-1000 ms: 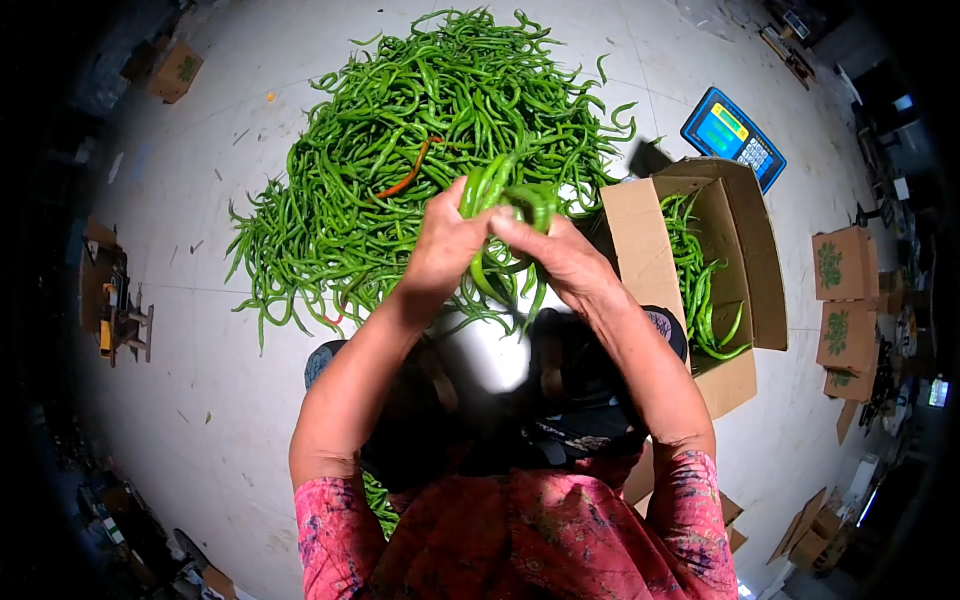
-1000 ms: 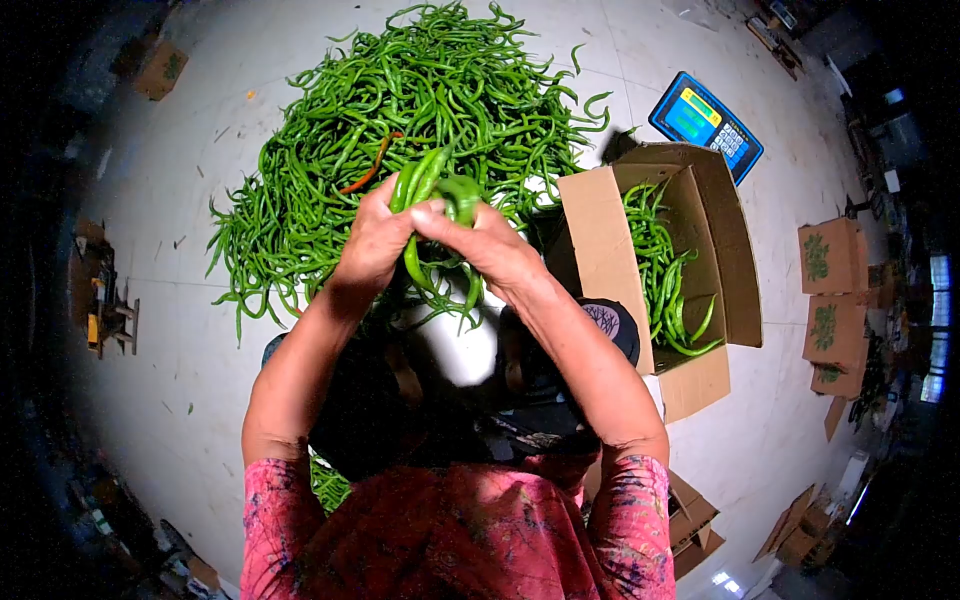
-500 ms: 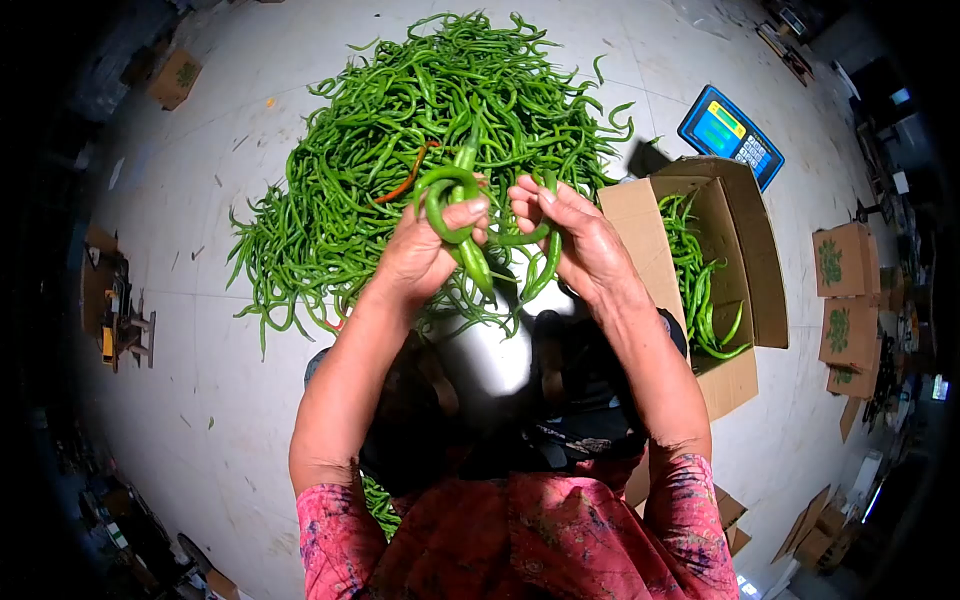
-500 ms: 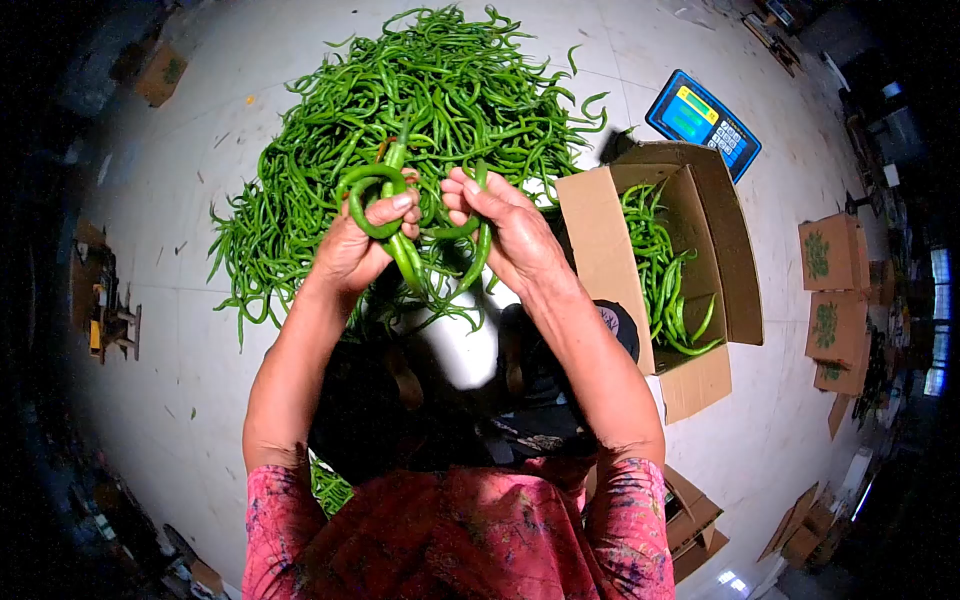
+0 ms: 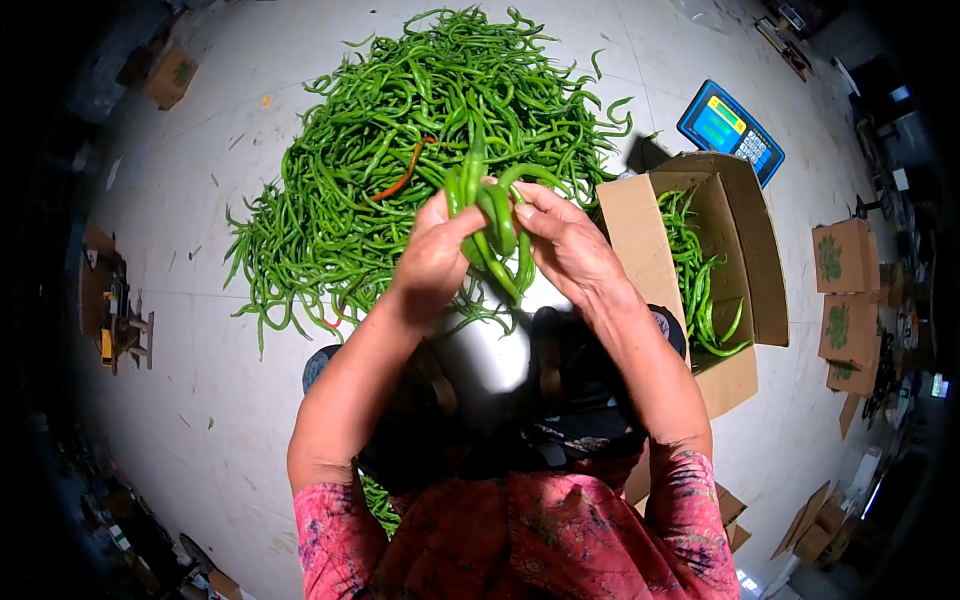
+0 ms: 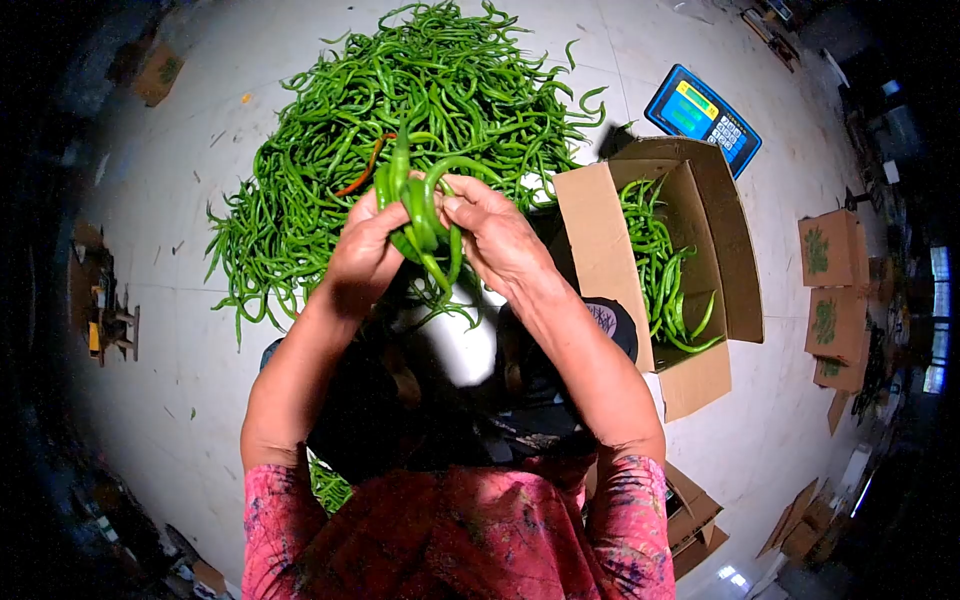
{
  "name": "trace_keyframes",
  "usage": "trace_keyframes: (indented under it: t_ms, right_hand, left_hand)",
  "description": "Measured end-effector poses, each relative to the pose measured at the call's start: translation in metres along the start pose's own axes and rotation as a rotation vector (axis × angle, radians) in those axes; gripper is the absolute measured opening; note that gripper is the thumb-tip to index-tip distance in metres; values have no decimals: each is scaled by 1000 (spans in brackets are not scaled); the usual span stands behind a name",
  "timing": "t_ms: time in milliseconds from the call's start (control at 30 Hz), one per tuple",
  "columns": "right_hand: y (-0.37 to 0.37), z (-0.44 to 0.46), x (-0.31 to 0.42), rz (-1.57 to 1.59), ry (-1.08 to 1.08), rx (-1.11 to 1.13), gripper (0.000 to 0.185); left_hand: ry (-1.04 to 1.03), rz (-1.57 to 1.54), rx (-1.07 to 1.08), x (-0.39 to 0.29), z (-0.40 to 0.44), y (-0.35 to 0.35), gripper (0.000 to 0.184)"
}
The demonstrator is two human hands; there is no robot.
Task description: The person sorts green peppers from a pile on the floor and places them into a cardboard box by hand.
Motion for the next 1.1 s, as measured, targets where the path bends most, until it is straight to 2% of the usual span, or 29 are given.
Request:
trace_keyframes:
  t_ms: [67,100,200,233,267,333,400,467,500,633,833,933,1100]
  right_hand:
    - [9,7,-8,-66,2,19,31]
    - [11,5,-6,-113,-8,-66,29]
    - [16,-2,-1,-399,-16,-184,27]
    - [14,-5,4,-482,66,-205,25]
    - [15,-6,7,-500,89,-230,25]
    - [19,-7,15,-539,136,-277,25]
    - [28,0,18,-291,169,-233,23]
    - [36,1,16,22,83,-209,22]
    - [41,4,17,58,99,-193,24]
    - [48,3,24,131,142,-157,27]
    - [52,0,30,159,223,-178,28]
    - [54,-5,35,134,259,-223,29]
    - [45,-4,31,84,249,-230,29]
  left_hand:
    - [0,-196,-22,5,4,12,28]
    - [47,-265,0,6,5,12,31]
    - [41,-323,26,4,5,5,33]
    - [23,-339,38,-2,4,2,36]
    - [30,-328,70,-10,3,-2,38]
    - [27,-328,-18,-12,3,11,41]
    - [31,-360,-10,-15,1,14,43]
    - [24,-381,-13,-17,0,16,43]
    - [30,-385,-11,-17,0,17,44]
    - [78,-339,-54,-13,-3,23,53]
    - [30,-284,-98,-15,-4,23,53]
    - [-28,-211,-159,-18,-3,26,55]
    - [-4,-6,-185,-8,-2,21,60]
Point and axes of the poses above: each hand's wrist, its own z-axis towards the middle knuckle, its own y-axis out of the back of the hand, x = y × z, the point moved 8 cm from there along z, towards the middle knuckle, and after that the axes turned 12 degrees about -z, right-handed, at the moved point
